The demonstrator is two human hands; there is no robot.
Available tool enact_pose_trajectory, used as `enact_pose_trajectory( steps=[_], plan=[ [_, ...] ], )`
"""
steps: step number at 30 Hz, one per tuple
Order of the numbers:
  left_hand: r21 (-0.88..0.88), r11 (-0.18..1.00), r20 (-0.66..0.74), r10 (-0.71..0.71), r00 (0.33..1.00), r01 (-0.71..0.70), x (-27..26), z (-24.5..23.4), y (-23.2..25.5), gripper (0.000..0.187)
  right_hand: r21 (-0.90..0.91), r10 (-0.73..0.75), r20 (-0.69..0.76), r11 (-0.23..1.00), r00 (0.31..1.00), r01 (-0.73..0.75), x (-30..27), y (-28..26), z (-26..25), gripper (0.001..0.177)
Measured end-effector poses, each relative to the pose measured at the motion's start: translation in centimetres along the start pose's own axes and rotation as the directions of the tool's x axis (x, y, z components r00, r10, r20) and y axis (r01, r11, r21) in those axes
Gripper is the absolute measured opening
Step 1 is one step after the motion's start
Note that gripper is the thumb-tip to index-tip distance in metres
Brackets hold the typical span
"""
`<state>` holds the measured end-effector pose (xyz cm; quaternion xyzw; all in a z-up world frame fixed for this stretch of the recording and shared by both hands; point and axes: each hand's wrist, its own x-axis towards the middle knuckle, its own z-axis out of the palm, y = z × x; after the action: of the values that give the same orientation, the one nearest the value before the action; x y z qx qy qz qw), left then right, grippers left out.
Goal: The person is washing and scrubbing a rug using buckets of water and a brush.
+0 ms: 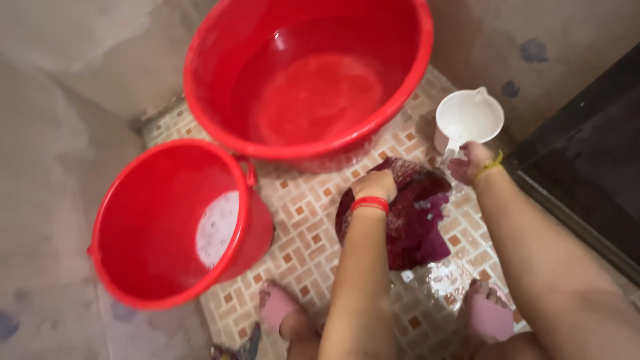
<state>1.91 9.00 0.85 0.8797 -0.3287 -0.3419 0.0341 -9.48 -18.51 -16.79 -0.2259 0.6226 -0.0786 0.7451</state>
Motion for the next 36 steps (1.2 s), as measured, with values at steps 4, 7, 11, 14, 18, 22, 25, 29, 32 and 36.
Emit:
enact_pose_trajectory(
  steps=[4,7,11,14,18,22,25,29,32,36],
  plan=[
    [-0.024,0.999,-0.054,-0.047,0.997,0.046,-1.9,0.0,-2.4,0.039,-0.538,-0.298,0.167,0.771,0.940,0.340,-9.2,-0.6,1.4,0.053],
    [-0.015,0.999,-0.089,-0.046,0.995,0.044,-3.4,-1.0,-2.7,0.040,-0.751,-0.374,0.401,0.388,0.836,0.534,-13.4,-2.5,1.4,0.057],
    [0.040,0.997,-0.118,-0.060,0.991,0.065,-4.7,-0.8,-2.9,0.039,-0.723,-0.359,0.682,-0.205,0.637,0.659,-7.7,-6.4,-1.9,0.063],
    [0.172,0.984,-0.122,-0.034,0.992,0.055,-6.7,0.0,-3.4,0.038,-0.664,-0.365,0.747,-0.413,0.555,0.623,-8.1,-6.8,-2.9,0.066],
    [0.288,0.957,-0.071,-0.016,0.997,0.036,-8.4,0.9,-6.0,0.038,-0.783,-0.283,0.621,-0.266,0.731,0.563,-14.6,-6.8,-0.4,0.071],
    [0.240,0.970,-0.043,-0.035,0.998,0.045,-12.6,-3.0,-9.0,0.037,-0.775,-0.151,0.620,-0.268,0.770,0.572,-17.3,-6.7,3.9,0.073],
    [0.160,0.979,-0.108,-0.113,0.988,0.130,-10.8,-1.8,-12.7,0.041,-0.691,-0.054,0.689,-0.350,0.723,0.632,-14.4,-6.4,6.1,0.072],
    [-0.116,0.978,-0.034,-0.180,0.983,0.175,-6.2,5.1,-16.8,0.060,-0.671,0.075,0.685,-0.323,0.725,0.667,-16.6,-4.6,8.4,0.075],
    [-0.388,0.922,-0.109,-0.032,0.994,-0.013,-2.0,15.5,-19.0,0.062,-0.789,0.041,0.595,-0.161,0.803,0.593,-11.6,-0.9,6.3,0.090],
    [-0.876,0.452,-0.180,0.013,0.984,-0.167,1.9,28.2,-20.5,0.064,-0.714,0.040,0.682,-0.179,0.730,0.677,-2.8,2.6,2.7,0.097]
  ],
)
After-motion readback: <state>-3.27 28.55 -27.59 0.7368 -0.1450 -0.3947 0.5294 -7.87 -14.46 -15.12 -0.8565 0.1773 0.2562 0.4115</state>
